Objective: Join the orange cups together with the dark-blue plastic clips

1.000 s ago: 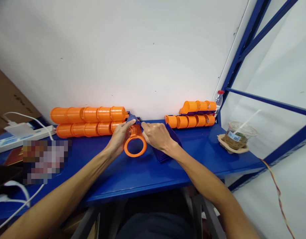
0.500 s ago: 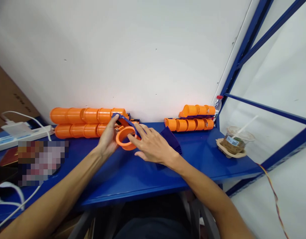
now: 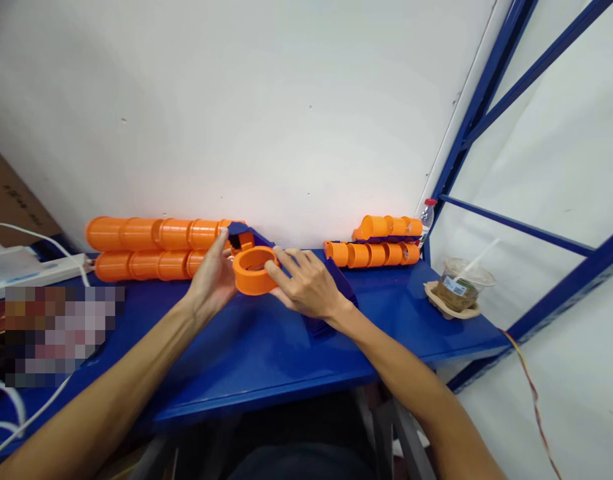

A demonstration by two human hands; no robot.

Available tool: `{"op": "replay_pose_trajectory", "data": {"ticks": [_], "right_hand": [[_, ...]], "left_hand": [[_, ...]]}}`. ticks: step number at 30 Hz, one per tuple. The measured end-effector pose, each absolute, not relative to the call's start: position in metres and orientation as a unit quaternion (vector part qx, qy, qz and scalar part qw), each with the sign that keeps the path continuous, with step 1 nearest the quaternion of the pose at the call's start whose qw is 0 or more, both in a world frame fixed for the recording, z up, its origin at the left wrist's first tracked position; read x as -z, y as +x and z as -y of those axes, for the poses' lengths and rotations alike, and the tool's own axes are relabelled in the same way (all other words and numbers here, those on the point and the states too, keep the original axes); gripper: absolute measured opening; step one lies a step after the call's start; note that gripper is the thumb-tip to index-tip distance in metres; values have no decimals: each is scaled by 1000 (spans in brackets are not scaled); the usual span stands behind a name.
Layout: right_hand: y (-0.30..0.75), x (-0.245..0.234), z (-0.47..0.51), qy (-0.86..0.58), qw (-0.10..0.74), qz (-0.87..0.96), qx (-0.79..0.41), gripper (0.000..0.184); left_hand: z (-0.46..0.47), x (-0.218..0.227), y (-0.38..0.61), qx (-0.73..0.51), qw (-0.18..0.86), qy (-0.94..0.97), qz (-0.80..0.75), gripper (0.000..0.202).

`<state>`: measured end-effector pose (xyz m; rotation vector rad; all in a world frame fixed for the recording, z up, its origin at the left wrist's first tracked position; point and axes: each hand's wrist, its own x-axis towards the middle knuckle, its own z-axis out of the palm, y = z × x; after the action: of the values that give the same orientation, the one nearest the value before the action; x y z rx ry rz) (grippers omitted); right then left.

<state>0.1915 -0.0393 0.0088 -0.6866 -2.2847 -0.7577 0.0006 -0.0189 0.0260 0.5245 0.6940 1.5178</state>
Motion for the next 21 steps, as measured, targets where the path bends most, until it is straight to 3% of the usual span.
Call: {"op": "replay_pose_trajectory", "data": {"ticks": [4, 6, 13, 21], "right_hand": [[214, -33, 21, -409, 421, 783, 207, 40], [233, -54, 7, -518, 432, 719, 169, 41], [289, -94, -42, -737, 276, 603, 133, 43], [293, -71, -60, -773, 237, 575, 125, 51]], "left_hand": [[20, -22, 2, -665, 625, 261, -313, 39], [21, -19, 4, -661, 615, 279, -326, 35], [21, -13, 9, -644, 605, 320, -342, 28], [20, -10, 9, -646, 597, 335, -337, 27]]}}
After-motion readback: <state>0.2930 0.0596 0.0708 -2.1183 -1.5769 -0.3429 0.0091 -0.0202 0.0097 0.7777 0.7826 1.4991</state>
